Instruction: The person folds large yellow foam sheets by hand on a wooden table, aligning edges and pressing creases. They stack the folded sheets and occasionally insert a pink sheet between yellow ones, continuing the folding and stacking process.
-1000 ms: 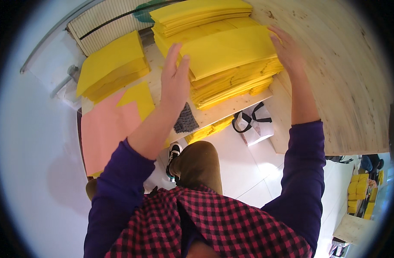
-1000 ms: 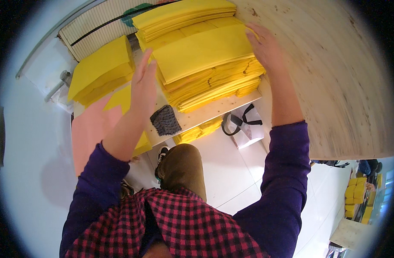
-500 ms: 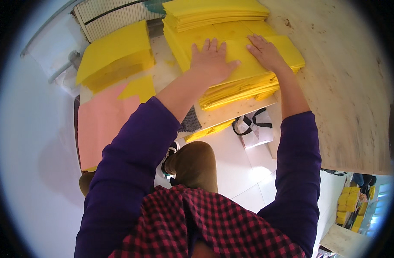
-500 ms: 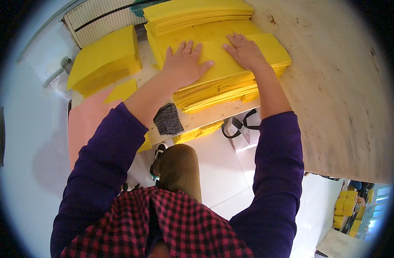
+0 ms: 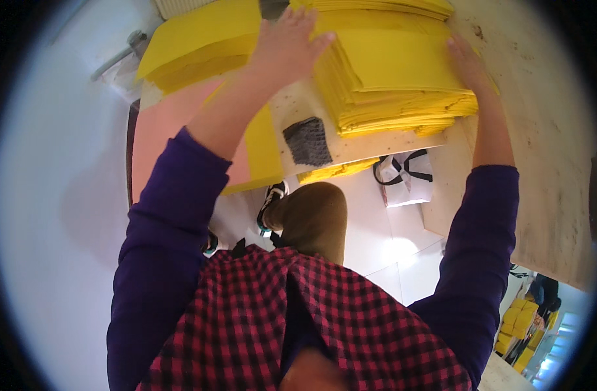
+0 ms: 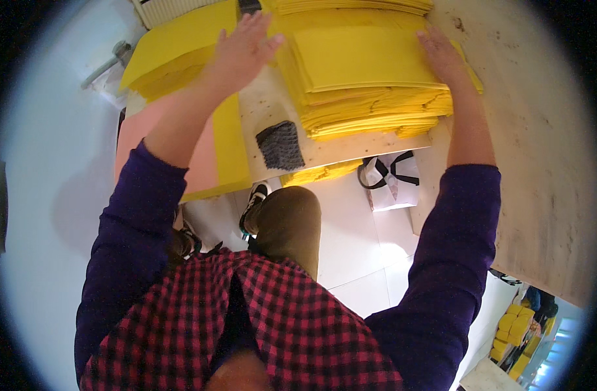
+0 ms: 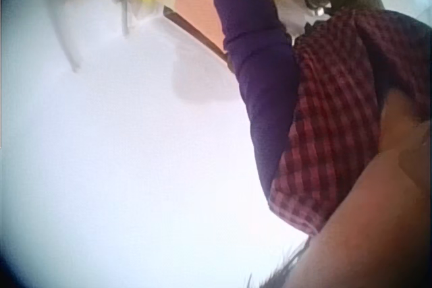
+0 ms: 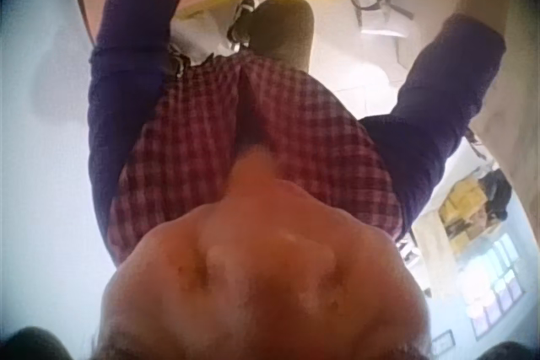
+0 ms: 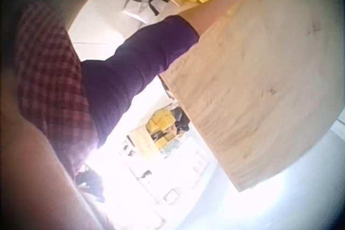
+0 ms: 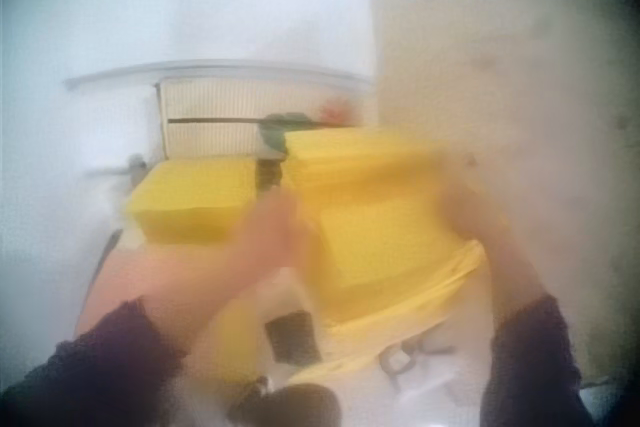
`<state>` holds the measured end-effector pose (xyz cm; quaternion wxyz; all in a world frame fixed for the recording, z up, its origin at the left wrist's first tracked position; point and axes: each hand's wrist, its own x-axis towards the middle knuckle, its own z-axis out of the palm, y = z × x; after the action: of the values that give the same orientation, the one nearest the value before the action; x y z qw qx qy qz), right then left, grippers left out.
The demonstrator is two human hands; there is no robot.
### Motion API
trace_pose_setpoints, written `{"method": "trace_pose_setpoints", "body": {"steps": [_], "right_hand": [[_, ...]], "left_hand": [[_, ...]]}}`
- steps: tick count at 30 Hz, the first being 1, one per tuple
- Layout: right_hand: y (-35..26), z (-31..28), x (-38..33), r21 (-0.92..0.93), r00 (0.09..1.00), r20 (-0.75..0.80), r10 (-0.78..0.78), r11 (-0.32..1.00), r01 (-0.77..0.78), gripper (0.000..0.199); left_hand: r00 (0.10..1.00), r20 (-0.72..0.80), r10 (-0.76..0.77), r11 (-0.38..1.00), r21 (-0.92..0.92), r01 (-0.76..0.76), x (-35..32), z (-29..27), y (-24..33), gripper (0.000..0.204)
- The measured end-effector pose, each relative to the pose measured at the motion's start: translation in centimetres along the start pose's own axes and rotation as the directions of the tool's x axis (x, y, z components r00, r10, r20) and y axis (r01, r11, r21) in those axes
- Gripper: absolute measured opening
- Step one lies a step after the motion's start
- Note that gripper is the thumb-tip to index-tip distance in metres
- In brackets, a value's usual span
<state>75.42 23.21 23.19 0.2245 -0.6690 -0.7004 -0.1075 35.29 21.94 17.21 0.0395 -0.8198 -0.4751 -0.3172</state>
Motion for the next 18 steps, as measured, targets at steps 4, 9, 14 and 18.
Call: {"method": "trace_pose_setpoints", "body": {"steps": [4, 9, 14, 18], "right_hand": [[-5.1, -3.1, -2.0, 0.102, 0.992, -0.121, -0.043, 0.993, 0.056, 0.064], [-14.2, -5.8, -7.5, 0.252, 0.937, -0.315, -0.15, 0.939, 0.235, 0.053], [-22.7, -3.0, -16.6, 0.512, 0.934, -0.26, -0.245, 0.785, 0.348, 0.029], [-28.2, 3.7, -21.4, 0.698, 0.946, 0.012, -0.323, 0.68, 0.224, 0.024]], "left_hand": [[0.996, -0.09, -0.009, 0.999, -0.043, 0.006, -4.9, -3.9, -6.9, 0.058], [0.978, -0.042, -0.206, 0.967, -0.159, 0.198, -15.9, -8.4, -12.9, 0.048], [0.866, -0.02, -0.499, 0.842, -0.247, 0.48, -26.5, -12.1, -15.5, 0.038], [0.693, -0.011, -0.721, 0.641, -0.39, 0.661, -32.0, -13.1, -16.1, 0.028]]}}
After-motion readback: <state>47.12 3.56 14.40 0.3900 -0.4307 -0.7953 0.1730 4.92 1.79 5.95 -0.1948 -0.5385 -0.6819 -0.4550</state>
